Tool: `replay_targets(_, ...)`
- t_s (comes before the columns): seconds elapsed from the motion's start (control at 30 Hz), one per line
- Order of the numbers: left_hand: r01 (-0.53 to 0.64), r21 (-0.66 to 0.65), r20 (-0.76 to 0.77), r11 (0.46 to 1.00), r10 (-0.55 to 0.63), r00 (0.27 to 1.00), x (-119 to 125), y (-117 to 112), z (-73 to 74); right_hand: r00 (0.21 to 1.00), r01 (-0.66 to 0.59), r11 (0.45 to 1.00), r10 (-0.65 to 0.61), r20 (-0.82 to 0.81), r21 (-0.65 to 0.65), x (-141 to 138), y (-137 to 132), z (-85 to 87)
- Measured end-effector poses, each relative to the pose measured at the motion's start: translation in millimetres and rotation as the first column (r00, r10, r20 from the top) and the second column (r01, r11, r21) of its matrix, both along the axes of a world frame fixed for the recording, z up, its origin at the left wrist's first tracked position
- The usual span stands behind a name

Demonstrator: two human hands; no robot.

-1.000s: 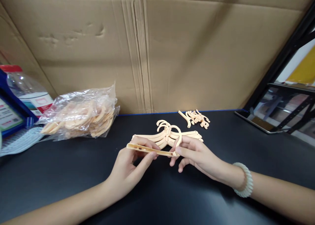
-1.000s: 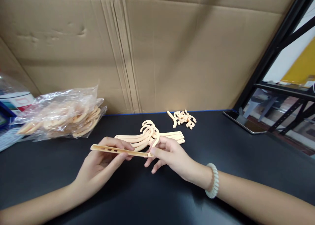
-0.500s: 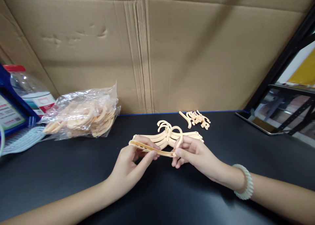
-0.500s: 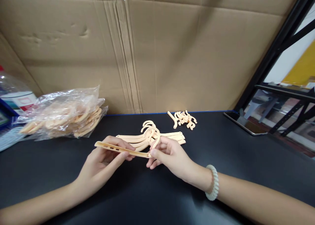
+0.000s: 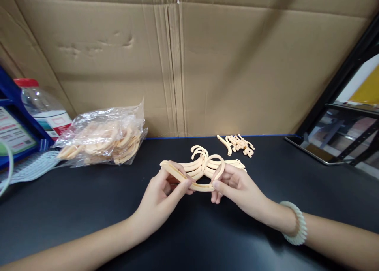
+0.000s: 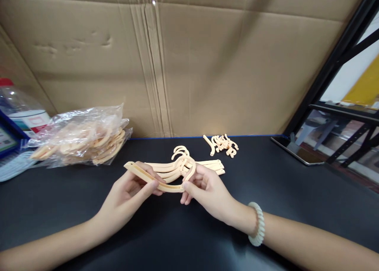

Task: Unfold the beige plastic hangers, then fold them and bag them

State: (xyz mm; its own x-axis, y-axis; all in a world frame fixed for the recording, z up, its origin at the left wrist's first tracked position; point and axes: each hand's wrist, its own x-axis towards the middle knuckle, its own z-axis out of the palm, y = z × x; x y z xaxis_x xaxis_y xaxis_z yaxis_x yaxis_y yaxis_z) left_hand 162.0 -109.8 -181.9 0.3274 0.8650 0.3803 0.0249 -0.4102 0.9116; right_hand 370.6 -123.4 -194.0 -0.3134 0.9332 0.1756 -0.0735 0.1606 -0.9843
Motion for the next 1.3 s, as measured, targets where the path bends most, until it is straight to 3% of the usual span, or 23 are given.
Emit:
replay_targets(0.3, -0.039, -0.173, 0.069, 0.984, 0.052, 0.996, 3, 2, 2.0, 0.999, 0.036, 0.996, -0.034, -0.029, 0.086, -2, 0, 0.2)
replay_targets(0.43, -0.043, -0.241, 0.076, 0.970, 0.063, 0.995, 8, -5, 2.0, 1.000, 0.005, 0.999, -0.005, -0.015, 0.050, -3, -1, 0.5)
replay_targets(0.7, 0.152, -0.397, 0.143, 0.905, -0.102, 0.984, 15, -18, -5.9, 0.999, -0.021, 1.000, 0.020, -0.045, -0.015, -10, -7, 1.2)
replay_targets(0.77, 0.133, -0.423, 0.149, 0.896, -0.076, 0.986, 15, -17, -4.6, 0.999, 0.026, 0.999, -0.025, -0.038, 0.029, -3, -1, 5.3)
replay_targets(0.83, 0.114, -0.455, 0.157, 0.883, -0.047, 0.987, 14, -15, -2.4, 0.991, 0.115, 0.979, -0.125, 0.056, 0.168, 12, 11, 11.3)
replay_targets(0.9, 0.107, -0.485, 0.172, 0.868, -0.025, 0.985, 13, -13, -0.9, 0.923, 0.177, 0.893, -0.297, 0.245, 0.414, 33, 28, 17.7)
replay_targets(0.93, 0.106, -0.496, 0.180, 0.862, -0.018, 0.983, 12, -13, -0.7, 0.847, 0.153, 0.811, -0.402, 0.348, 0.565, 46, 38, 20.3)
replay_targets(1.0, 0.105, -0.511, 0.189, 0.853, -0.008, 0.982, 12, -12, -1.0, 0.661, -0.077, 0.662, -0.526, 0.535, 0.746, 71, 58, 22.9)
replay_targets(1.03, 0.106, -0.513, 0.191, 0.852, -0.007, 0.982, 12, -12, -1.4, 0.576, -0.182, 0.625, -0.557, 0.598, 0.759, 81, 66, 22.6)
replay_targets(1.1, 0.109, -0.507, 0.194, 0.855, -0.010, 0.981, 12, -13, -2.3, 0.453, -0.307, 0.592, -0.597, 0.662, 0.745, 97, 80, 19.3)
replay_targets(1.17, 0.113, -0.494, 0.192, 0.862, -0.019, 0.981, 12, -13, -2.4, 0.386, -0.353, 0.596, -0.610, 0.692, 0.722, 104, 89, 13.1)
replay_targets(1.3, 0.106, -0.497, 0.187, 0.861, -0.013, 0.982, 12, -14, -0.9, 0.381, -0.338, 0.618, -0.599, 0.704, 0.709, 104, 97, 0.0)
